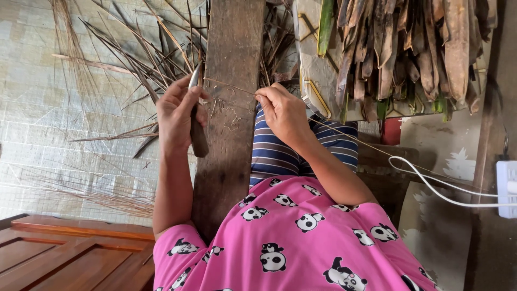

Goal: Strip the leafy material from palm leaf midribs using a small knife to prepare them for broom making.

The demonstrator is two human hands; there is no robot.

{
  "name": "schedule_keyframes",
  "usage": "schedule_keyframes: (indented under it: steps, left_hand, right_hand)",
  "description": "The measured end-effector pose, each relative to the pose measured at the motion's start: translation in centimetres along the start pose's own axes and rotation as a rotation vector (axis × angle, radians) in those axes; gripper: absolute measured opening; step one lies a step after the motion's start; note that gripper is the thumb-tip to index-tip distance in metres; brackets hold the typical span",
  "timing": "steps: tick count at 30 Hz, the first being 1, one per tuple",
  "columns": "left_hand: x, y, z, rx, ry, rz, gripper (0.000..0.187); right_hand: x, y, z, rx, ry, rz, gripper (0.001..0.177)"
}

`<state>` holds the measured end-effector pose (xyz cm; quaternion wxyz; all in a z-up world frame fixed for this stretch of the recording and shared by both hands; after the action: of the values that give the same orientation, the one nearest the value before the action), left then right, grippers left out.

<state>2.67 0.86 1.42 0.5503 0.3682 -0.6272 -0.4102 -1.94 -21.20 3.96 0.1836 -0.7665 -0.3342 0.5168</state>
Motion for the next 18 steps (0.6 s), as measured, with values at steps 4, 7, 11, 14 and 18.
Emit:
schedule_keyframes:
  steps: [4,7,11,14,18]
  left_hand:
    - [-1.2,1.0,-0.2,0.056,0.007,-0.216,0.032]
    - [-2.5,1.0,-0.9,0.076,0.012,-0.426,0.021]
    - [-3.6,1.1,-2.6,0.149,-0.078,-0.762,0.020]
    - [-5.4,-0.1,-4.6,0.168,-0.108,-1.062,0.017]
    - [-5.6,-0.6,-6.6,-0.112,-0.225,-1.551,0.053]
  right_hand:
    - [-0.2,0.3,0.0,-0.008,0.047,0.072,0.010]
    - [-0.1,0.6,-0.2,-0.055,0.075,0.071,0.011]
    - [-0.1,0.6,-0.3,-0.123,0.098,0.145,0.009]
    - [-0.6,0.2,-0.4,-0.149,0.106,0.187,0.008]
    - [-0.9,-0.2,-0.4,-0.166,0.089,0.217,0.010]
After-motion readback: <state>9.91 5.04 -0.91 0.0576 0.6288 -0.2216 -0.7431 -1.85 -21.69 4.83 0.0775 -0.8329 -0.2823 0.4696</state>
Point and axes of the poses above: each hand's wrist, its own z-axis away from the middle knuckle, its own x-axis out of the palm, y = z × x, the point moved 3 cm from there along -z, towards the middle knuckle, and after that the axes turned 2 degrees about -y, right-handed, at the moved point
